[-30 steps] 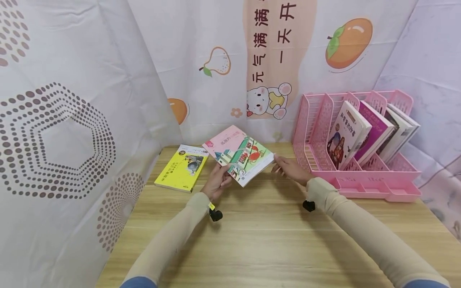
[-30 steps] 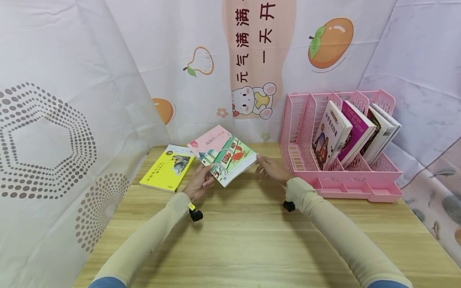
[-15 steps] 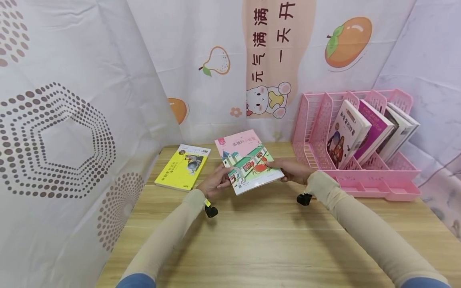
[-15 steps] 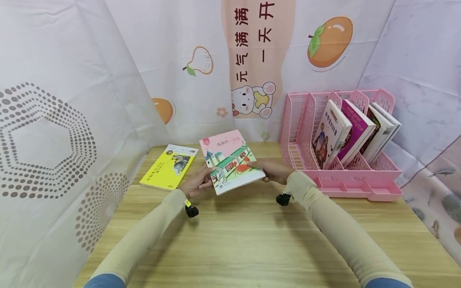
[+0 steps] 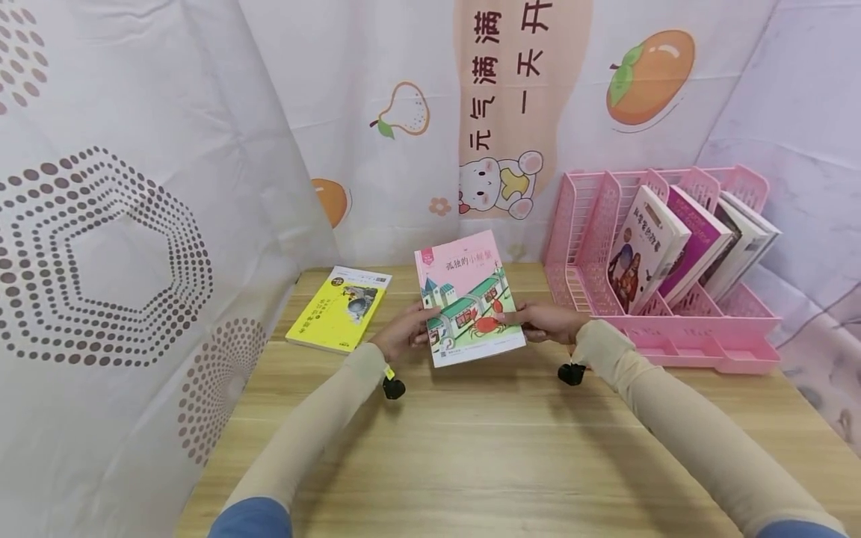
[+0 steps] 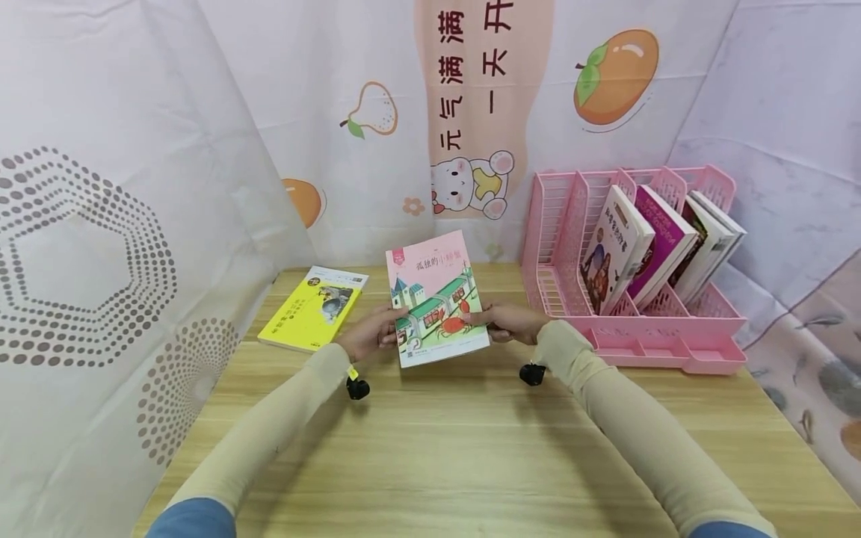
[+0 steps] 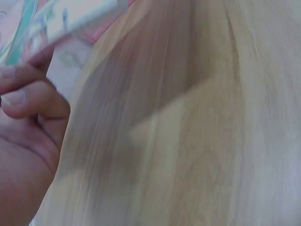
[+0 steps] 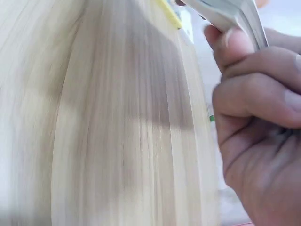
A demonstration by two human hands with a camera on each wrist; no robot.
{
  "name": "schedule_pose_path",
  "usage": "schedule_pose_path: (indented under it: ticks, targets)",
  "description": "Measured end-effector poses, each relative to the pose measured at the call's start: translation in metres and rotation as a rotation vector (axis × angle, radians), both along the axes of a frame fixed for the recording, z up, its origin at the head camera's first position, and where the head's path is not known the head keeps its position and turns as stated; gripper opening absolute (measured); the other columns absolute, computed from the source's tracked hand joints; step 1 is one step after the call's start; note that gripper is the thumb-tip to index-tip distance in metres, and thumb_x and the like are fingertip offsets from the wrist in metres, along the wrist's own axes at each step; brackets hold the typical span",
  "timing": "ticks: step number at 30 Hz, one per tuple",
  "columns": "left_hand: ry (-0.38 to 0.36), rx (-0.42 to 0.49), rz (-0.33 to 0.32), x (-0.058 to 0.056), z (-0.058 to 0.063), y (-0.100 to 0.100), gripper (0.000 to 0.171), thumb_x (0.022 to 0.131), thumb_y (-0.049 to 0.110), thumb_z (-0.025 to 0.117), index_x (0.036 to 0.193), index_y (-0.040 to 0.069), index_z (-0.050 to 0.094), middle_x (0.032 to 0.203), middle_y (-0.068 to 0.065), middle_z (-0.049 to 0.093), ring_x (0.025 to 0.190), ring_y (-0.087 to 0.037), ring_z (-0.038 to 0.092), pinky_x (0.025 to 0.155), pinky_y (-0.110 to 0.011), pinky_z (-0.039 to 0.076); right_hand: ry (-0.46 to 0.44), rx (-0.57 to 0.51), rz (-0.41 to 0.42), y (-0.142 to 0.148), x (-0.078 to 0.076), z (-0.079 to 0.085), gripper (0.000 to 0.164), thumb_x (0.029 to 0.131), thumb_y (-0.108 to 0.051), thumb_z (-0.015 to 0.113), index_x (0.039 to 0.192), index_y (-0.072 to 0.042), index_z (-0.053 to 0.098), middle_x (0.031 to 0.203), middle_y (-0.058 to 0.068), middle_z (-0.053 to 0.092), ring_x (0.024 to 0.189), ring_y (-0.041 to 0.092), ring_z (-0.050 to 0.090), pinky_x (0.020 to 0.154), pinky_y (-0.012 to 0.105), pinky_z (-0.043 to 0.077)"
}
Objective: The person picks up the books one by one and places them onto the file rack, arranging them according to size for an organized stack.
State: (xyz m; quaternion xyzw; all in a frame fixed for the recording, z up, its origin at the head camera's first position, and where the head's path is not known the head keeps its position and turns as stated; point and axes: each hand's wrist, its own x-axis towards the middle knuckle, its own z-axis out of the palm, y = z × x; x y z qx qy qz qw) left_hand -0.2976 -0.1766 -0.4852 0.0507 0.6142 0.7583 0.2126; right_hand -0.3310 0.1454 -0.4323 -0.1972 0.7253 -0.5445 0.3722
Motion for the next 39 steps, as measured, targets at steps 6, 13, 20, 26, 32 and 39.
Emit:
schedule_pose_path:
  ticks: [6,13,20,26,32,39]
  targets:
    - [-0.032,-0.129,0.113,-0.006,-0.007,0.01,0.043,0.102,0.038,0.065,0.134,0.009,0.062,0.072,0.001,0.061,0.05,-0.007,0.043,0.045,-0.019,0.034,0.257,0.091,-0.08,-0.005,0.007,0.004,0.04,0.104,-0.037,0.063,0.121,-0.001,0.071,0.093,0.015,0.077,0.04,0.008,0.03,0.042,0.027,0.026]
    - [-0.039,-0.174,0.164,-0.009,-0.009,0.016,0.04,0.099,0.027,0.07,0.132,0.005,0.062,0.111,-0.008,0.069,0.06,-0.011,0.049,0.049,-0.019,0.04,0.396,0.112,-0.23,-0.003,0.016,0.003,0.043,0.106,-0.041,0.058,0.121,-0.002,0.07,0.059,0.002,0.057,0.042,0.009,0.029,0.041,0.026,0.027]
    - [-0.033,-0.182,0.19,-0.011,-0.007,0.016,0.041,0.101,0.023,0.066,0.136,0.002,0.058,0.133,-0.022,0.062,0.063,-0.012,0.05,0.05,-0.019,0.04,0.632,0.18,-0.406,0.003,0.021,-0.001,0.053,0.105,-0.051,0.055,0.113,-0.001,0.072,0.074,0.006,0.065,0.056,0.016,0.049,0.05,0.03,0.039]
    - [-0.049,-0.156,0.224,-0.01,-0.002,0.018,0.031,0.101,0.024,0.066,0.125,0.005,0.062,0.14,-0.022,0.059,0.065,-0.015,0.05,0.051,-0.021,0.039,0.844,0.229,-0.509,0.012,0.022,-0.003,0.05,0.107,-0.046,0.054,0.105,0.003,0.066,0.074,0.009,0.06,0.063,0.02,0.049,0.059,0.035,0.043]
    - [-0.01,-0.185,0.196,-0.011,-0.002,0.028,0.04,0.102,0.023,0.064,0.134,-0.001,0.058,0.127,-0.018,0.066,0.064,-0.014,0.051,0.05,-0.02,0.039,0.949,0.236,-0.58,0.025,0.024,-0.002,0.046,0.107,-0.045,0.054,0.09,-0.003,0.062,0.07,0.006,0.053,0.063,0.022,0.048,0.061,0.037,0.042]
    - [0.046,-0.229,0.162,-0.013,-0.005,0.042,0.03,0.104,0.023,0.063,0.125,0.001,0.063,0.108,-0.009,0.071,0.059,-0.01,0.05,0.052,-0.023,0.039,1.02,0.219,-0.682,0.041,0.026,0.001,0.046,0.107,-0.044,0.055,0.106,0.002,0.065,0.079,0.019,0.065,0.068,0.028,0.057,0.065,0.043,0.047]
